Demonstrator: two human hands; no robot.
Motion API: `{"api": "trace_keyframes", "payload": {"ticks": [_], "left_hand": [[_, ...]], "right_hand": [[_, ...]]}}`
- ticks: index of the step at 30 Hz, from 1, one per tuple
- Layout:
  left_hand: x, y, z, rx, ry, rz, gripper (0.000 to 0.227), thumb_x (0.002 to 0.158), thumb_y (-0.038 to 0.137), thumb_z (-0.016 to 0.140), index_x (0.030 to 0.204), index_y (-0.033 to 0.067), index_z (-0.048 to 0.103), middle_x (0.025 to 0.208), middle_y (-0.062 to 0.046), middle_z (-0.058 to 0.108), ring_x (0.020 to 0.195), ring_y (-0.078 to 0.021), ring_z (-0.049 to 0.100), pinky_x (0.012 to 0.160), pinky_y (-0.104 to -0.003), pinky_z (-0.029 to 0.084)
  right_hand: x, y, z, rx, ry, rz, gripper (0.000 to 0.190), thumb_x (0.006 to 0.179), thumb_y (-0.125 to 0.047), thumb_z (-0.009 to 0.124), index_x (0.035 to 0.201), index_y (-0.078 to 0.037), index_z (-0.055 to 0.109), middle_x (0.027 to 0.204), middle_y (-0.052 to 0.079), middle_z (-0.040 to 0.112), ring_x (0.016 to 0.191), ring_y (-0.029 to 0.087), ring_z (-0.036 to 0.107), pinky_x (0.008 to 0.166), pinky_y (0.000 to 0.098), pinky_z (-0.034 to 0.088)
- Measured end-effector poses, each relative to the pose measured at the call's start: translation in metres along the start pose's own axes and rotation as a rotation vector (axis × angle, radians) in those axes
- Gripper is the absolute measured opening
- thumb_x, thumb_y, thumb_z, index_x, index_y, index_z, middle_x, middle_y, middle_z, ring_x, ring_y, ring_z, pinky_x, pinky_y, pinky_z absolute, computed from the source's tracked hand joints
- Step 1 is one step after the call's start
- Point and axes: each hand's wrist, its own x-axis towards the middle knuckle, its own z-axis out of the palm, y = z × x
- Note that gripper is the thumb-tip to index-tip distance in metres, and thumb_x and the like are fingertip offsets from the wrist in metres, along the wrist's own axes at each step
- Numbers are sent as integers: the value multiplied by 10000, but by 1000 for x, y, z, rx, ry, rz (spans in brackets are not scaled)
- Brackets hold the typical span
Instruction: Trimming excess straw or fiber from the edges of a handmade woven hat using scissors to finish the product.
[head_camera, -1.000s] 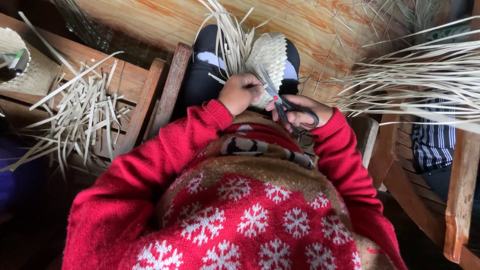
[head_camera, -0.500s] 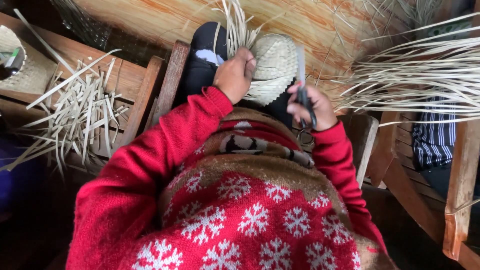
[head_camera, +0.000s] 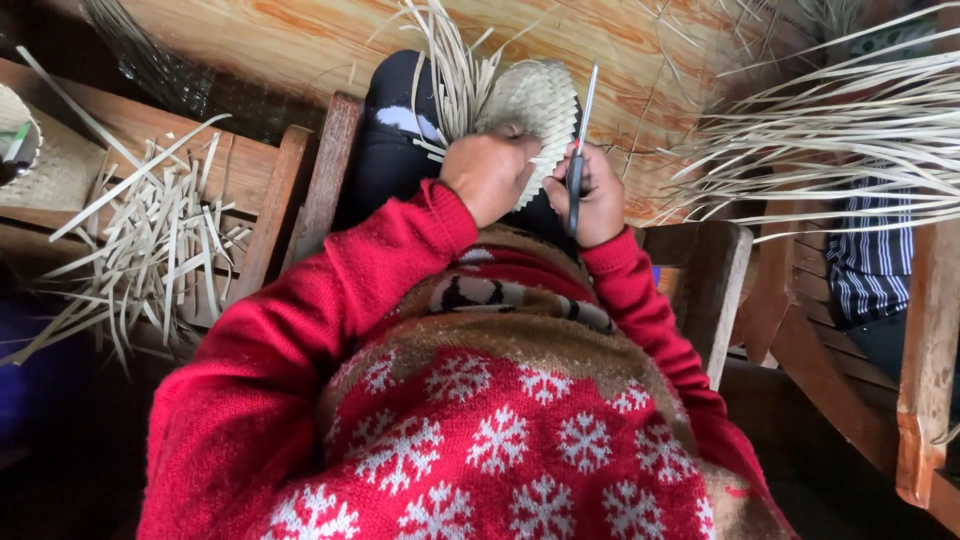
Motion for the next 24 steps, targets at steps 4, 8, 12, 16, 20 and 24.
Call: {"api": "trace_keyframes", "payload": {"ticks": [4, 8, 12, 16, 20, 24], "left_hand": [[10, -15, 16, -494, -90, -246, 94, 826, 272, 719, 839, 184, 688, 739, -61, 697, 806, -333, 720, 714, -441, 565], [4, -23, 20, -1034, -53, -460, 108, 770, 188, 752, 861, 133, 732, 796, -70, 677, 816, -229, 680, 759, -369, 538], [14, -42, 36, -1146, -66, -384, 60, 873, 45, 711, 896, 94, 736, 792, -39, 627, 749, -153, 603, 708, -288, 509], [10, -31, 18, -587, -6, -250, 32, 893, 249, 732, 878, 220, 730, 757, -61, 689, 822, -315, 703, 742, -408, 530], [8, -28, 12, -485, -22, -317, 46, 901, 254, 681, 923, 273, 717, 758, 6, 728, 890, -287, 720, 813, -408, 561], [6, -15, -5, -489, -62, -334, 47, 908, 222, 640, 910, 259, 668, 714, 79, 734, 865, -232, 733, 842, -381, 561]], "right_hand": [[-4, -20, -9, -180, -27, -27, 486, 799, 39, 831, 1244, -18, 642, 858, 115, 705, 554, 159, 641, 456, 278, 513], [-13, -54, -40, -185, -288, 137, 603, 765, -139, 906, 1298, -43, 639, 951, 148, 725, 639, 156, 650, 534, 289, 536], [-21, -89, -66, 125, -720, 364, 640, 791, -304, 806, 1310, 2, 592, 1024, 161, 722, 640, 125, 671, 534, 289, 565], [-21, -68, -69, 231, -773, 406, 693, 809, -391, 797, 1310, 31, 572, 1056, 230, 708, 672, 146, 679, 571, 324, 613], [-17, -59, -61, 339, -758, 453, 746, 812, -449, 790, 1307, 54, 549, 1046, 240, 698, 658, 123, 674, 552, 308, 619], [-18, -58, -58, 416, -729, 489, 787, 799, -479, 795, 1306, 65, 537, 1026, 231, 693, 667, 117, 691, 548, 298, 631]]}}
